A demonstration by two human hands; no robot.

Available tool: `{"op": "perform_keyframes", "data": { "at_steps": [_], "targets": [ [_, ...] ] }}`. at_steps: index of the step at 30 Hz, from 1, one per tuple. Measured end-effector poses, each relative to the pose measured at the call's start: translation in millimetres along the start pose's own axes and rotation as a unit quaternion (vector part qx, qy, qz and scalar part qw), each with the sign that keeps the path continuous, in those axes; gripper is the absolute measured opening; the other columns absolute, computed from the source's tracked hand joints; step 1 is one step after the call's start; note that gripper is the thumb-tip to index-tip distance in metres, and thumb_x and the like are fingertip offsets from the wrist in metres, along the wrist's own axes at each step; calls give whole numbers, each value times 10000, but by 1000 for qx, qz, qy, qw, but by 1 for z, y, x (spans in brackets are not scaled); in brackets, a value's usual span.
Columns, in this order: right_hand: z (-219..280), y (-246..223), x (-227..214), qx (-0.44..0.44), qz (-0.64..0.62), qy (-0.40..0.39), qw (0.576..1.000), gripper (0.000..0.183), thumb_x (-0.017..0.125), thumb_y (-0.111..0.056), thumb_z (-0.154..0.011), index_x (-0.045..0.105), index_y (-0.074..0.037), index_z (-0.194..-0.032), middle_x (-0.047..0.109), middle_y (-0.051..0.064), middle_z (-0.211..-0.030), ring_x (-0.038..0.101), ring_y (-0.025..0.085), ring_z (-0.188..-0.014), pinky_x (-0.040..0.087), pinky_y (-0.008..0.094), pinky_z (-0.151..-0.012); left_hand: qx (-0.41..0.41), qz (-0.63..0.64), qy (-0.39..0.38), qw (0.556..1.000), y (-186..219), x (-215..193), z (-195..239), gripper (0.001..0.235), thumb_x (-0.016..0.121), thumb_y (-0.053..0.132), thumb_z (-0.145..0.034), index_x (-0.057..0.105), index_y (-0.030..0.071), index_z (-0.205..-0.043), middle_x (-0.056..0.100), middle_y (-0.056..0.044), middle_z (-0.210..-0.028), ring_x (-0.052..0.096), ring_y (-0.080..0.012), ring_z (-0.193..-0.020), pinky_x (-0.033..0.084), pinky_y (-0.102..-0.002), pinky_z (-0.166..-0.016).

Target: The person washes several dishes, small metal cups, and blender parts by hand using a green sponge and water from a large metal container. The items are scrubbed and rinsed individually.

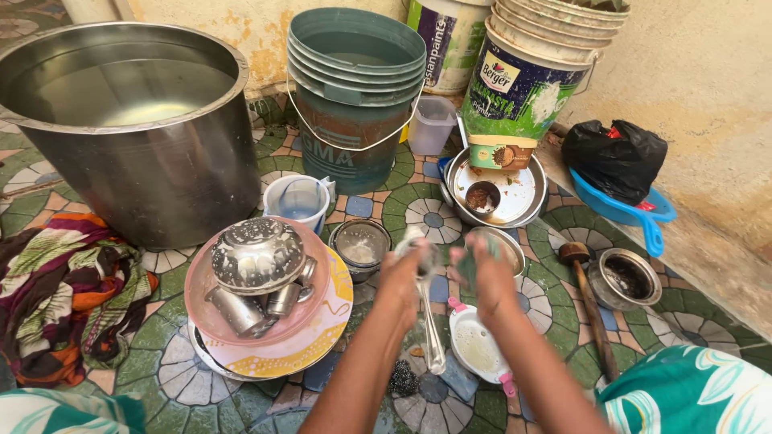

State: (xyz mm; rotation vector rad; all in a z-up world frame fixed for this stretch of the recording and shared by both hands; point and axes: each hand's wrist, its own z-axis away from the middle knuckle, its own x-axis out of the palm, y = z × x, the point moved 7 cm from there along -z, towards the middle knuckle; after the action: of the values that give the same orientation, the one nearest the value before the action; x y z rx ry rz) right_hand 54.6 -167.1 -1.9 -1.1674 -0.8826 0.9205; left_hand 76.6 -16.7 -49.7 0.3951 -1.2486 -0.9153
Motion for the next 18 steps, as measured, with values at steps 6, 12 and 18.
{"op": "perform_keyframes", "data": {
  "at_steps": [6, 12, 18],
  "targets": [
    [84, 149, 13, 114, 98, 1, 989, 532, 554, -606, -949, 726, -109, -1034, 671, 35, -745, 600, 193, -668, 450, 340, -613, 10, 20, 110, 994, -46, -59, -36, 487, 737, 315, -869, 524, 106, -1255, 659, -118, -1139, 649, -216, -904, 552, -438, -781],
    [89, 125, 5, -87, 374, 81, 920, 469, 547, -497, -998, 705, -61, -1071, 645, 206, -659, 619, 344, -619, 484, 448, -613, 17, -234, 226, 946, -67, -95, -49, 630, 724, 236, -913, 389, 43, -1410, 554, -141, -1233, 582, -220, -1053, 514, -438, -904],
    [45, 217, -30, 41, 489, 70, 868, 466, 516, -471, -984, 661, -63, -1158, 676, 287, -805, 638, 486, -810, 491, 550, -735, 53, -164, 257, 951, 0, -84, -31, 340, 692, 252, -878, 661, 86, -1173, 689, -92, -1075, 629, -216, -942, 507, -383, -858]
  ]
}}
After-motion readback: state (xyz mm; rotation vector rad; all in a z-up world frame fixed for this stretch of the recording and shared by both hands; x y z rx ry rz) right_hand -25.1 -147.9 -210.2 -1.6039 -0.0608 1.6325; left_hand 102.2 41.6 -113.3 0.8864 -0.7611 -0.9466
